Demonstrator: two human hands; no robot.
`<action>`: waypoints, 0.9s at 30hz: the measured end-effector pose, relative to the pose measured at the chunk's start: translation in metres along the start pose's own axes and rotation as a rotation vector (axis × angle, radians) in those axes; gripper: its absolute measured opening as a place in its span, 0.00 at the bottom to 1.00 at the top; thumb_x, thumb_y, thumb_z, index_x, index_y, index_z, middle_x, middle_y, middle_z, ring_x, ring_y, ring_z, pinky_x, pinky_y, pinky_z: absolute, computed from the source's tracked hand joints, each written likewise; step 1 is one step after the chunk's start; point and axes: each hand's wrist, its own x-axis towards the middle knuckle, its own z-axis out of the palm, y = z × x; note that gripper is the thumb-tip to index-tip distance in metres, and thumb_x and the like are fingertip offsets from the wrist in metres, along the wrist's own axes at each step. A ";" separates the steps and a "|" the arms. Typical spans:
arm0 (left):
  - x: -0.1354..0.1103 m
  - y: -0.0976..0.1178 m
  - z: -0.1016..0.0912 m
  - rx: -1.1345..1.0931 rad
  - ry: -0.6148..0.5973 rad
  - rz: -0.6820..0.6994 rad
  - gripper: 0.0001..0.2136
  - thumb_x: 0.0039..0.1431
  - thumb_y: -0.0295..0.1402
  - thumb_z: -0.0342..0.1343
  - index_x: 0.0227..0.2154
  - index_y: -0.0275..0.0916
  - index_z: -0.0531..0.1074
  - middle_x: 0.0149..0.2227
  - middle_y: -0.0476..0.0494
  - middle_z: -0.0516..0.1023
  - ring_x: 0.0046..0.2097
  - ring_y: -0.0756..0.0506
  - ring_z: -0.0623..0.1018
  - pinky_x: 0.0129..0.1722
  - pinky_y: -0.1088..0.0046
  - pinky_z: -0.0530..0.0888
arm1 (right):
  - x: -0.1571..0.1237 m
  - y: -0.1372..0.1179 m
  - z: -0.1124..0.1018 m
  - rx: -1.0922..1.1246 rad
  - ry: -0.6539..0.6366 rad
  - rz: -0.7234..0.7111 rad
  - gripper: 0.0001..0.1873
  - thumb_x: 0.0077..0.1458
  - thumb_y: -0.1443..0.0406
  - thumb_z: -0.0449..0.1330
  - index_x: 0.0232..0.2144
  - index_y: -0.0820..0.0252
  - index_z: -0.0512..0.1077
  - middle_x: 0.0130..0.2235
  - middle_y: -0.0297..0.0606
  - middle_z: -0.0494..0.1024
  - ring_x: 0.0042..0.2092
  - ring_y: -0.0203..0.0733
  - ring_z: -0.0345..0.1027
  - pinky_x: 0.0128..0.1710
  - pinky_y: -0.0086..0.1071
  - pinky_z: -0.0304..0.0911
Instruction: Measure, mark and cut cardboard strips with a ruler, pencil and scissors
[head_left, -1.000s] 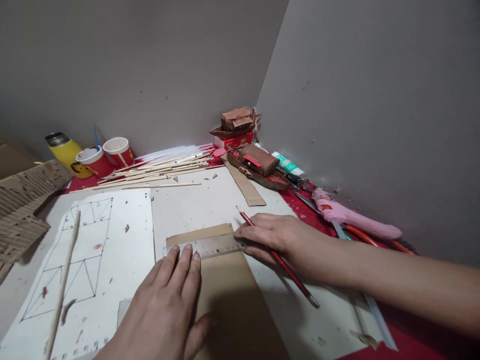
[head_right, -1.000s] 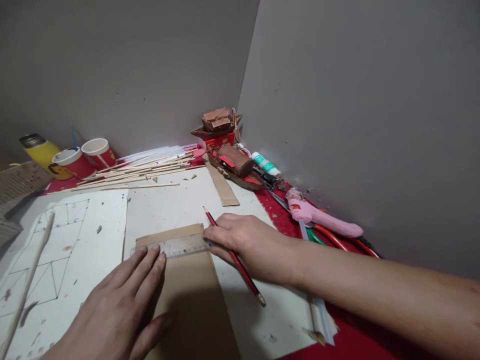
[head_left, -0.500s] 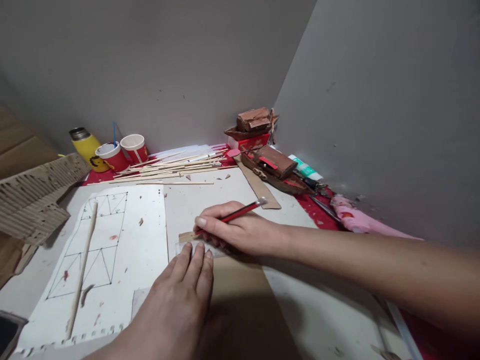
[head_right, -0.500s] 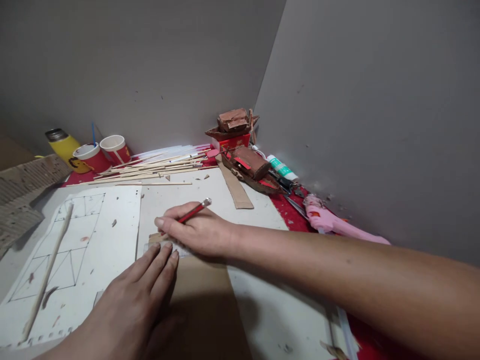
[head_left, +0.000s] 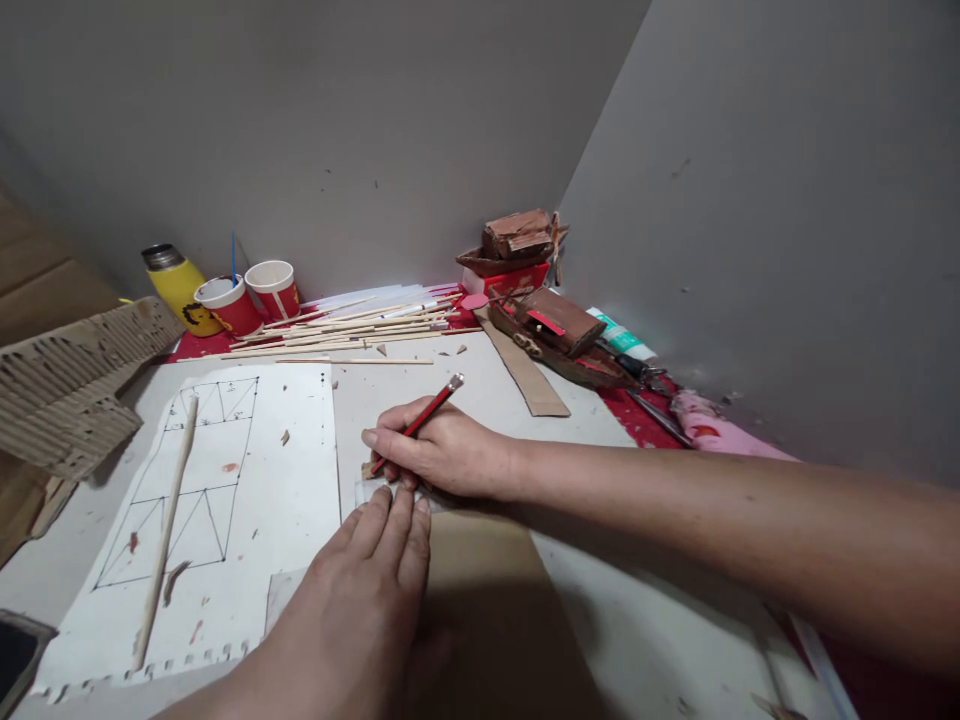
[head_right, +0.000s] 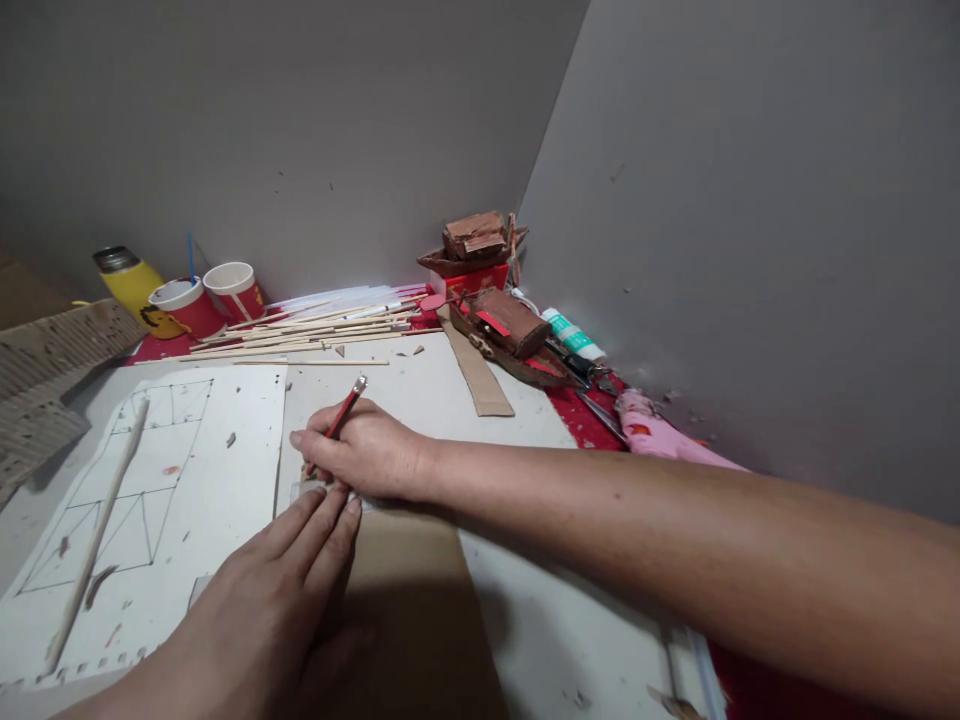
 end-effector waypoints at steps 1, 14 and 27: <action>0.000 0.000 0.000 0.001 0.004 0.006 0.32 0.52 0.41 0.59 0.55 0.20 0.72 0.57 0.19 0.71 0.55 0.25 0.76 0.47 0.54 0.80 | 0.001 -0.001 0.000 0.010 -0.009 0.008 0.16 0.64 0.65 0.54 0.24 0.63 0.71 0.25 0.34 0.74 0.26 0.34 0.67 0.29 0.26 0.64; -0.001 -0.002 0.002 0.048 0.045 0.043 0.32 0.54 0.42 0.59 0.55 0.20 0.71 0.56 0.19 0.73 0.54 0.26 0.77 0.47 0.53 0.80 | 0.017 -0.022 -0.016 -0.177 -0.213 -0.038 0.17 0.57 0.74 0.53 0.17 0.60 0.64 0.18 0.27 0.67 0.19 0.30 0.60 0.21 0.25 0.58; -0.003 -0.004 0.003 0.069 0.062 0.058 0.32 0.55 0.43 0.58 0.56 0.21 0.71 0.57 0.22 0.72 0.54 0.28 0.77 0.45 0.55 0.81 | -0.017 -0.018 -0.050 -0.330 -0.167 0.095 0.17 0.58 0.73 0.51 0.17 0.59 0.64 0.17 0.28 0.67 0.18 0.31 0.60 0.18 0.25 0.56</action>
